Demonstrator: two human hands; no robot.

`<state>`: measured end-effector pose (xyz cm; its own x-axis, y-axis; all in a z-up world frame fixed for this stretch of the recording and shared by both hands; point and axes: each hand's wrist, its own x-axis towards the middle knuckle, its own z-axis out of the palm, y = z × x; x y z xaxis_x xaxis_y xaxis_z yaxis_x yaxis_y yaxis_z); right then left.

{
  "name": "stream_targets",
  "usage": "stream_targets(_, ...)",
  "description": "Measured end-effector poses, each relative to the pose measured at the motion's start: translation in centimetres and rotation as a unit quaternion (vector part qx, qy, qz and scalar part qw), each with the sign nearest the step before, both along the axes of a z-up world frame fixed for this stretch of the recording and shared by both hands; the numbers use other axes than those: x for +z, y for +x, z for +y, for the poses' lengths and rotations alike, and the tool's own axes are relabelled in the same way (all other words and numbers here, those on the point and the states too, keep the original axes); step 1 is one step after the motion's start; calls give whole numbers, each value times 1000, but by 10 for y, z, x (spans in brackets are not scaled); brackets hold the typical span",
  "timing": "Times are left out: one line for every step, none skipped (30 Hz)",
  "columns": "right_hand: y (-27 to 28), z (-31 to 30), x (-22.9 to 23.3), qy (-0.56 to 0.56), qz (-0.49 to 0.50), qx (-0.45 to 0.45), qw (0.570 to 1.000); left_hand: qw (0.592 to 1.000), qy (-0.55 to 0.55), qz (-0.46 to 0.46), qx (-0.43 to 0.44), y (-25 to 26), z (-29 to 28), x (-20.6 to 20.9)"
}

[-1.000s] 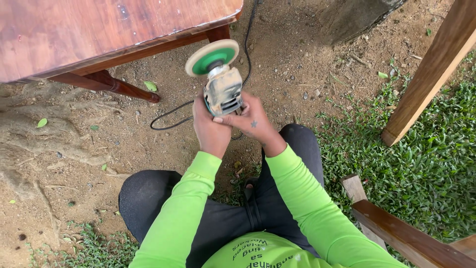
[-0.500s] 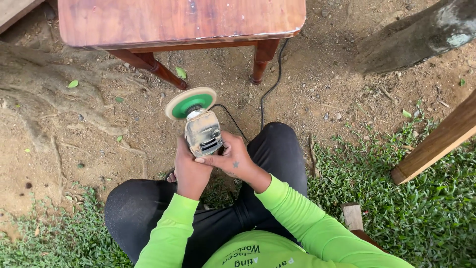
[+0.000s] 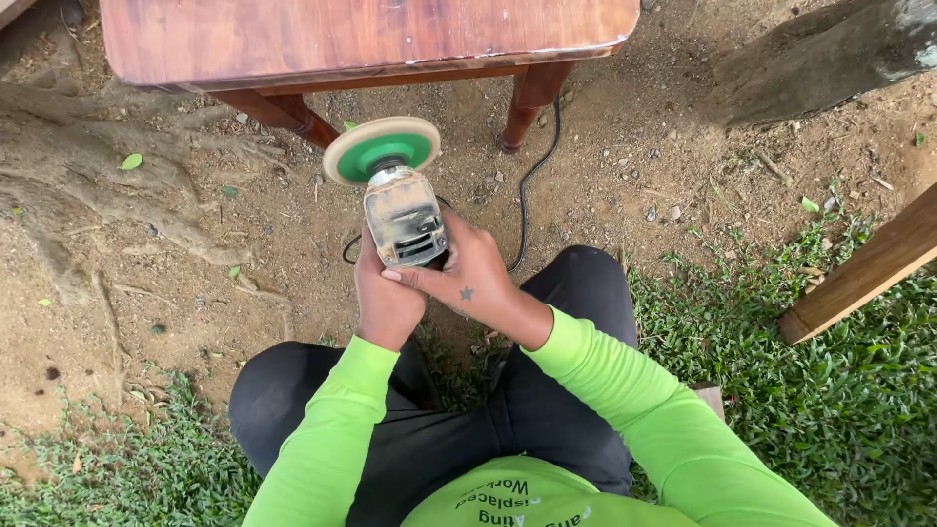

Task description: Sanding the top surface of a wooden table using an angle grinder.

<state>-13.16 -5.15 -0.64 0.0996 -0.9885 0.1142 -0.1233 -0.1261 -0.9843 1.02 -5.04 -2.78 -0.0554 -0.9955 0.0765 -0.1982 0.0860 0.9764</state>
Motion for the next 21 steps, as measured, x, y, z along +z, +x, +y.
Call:
stream_targets(-1, -4, -5, -2, 2, -3, 1000, 1000, -2, 2, -3, -1, -5, -3)
stream_targets(-3, -9, -10, -16, 31, -6, 999, 1000, -9, -1, -3, -3, -10, -6)
stream_targets(-6, -15, -16, -29, 59, -10, 998, 1000, -17, -3, -2, -5, -16, -10)
stream_targets(-7, -18, -22, -26, 61, -14, 998, 1000, -14, -2, -7, -7, -20, -12)
stream_targets(-9, -20, -28, -22, 69, -19, 997, 1000, -8, -5, -8, -10, -24, -15)
stream_targets(-11, -23, -35, -18, 76, -22, 997, 1000, -2, -9, -6, -12, -27, -17)
stream_targets(-14, -25, -38, -16, 76, -25, 997, 1000, 0, -9, -9, -15, -30, -19)
stream_targets(-17, -27, -41, -11, 84, -29, 996, 1000, -8, 10, -18, -19, -33, -20)
stream_targets(-21, -29, -43, -6, 91, -33, 995, 999, -17, 30, -27, -22, -36, -20)
stream_targets(-22, -30, -45, -2, 90, -32, 995, 999, -12, 28, -27, -24, -37, -26)
stream_targets(-24, -30, -46, -15, 88, -36, 995, 1000, -11, 16, -22, -26, -38, -31)
stream_targets(-28, -34, -46, -35, 88, -41, 995, 1000, -15, 5, -18, -29, -42, -36)
stream_targets(-29, -34, -49, -37, 89, -41, 995, 1000, -17, 5, -18, -30, -43, -36)
stream_targets(-29, -36, -51, -29, 91, -41, 995, 1000, -13, -7, -15, -30, -44, -36)
stream_targets(-29, -39, -53, -22, 94, -42, 994, 1000, -10, -19, -12, -30, -46, -35)
stream_targets(-28, -40, -53, -23, 93, -39, 995, 1000, -10, -20, -9, -29, -46, -35)
stream_targets(-27, -40, -52, -30, 82, -36, 996, 999, -9, -32, -3, -28, -47, -36)
stream_targets(-27, -40, -52, -34, 70, -33, 996, 999, -6, -44, 2, -27, -46, -36)
stream_targets(-27, -40, -54, -33, 69, -30, 997, 999, -4, -45, 5, -27, -45, -37)
stream_targets(-26, -41, -56, -37, 73, -29, 996, 999, -9, -41, 8, -27, -46, -39)
stream_targets(-26, -43, -57, -41, 78, -27, 996, 999, -15, -37, 11, -27, -46, -39)
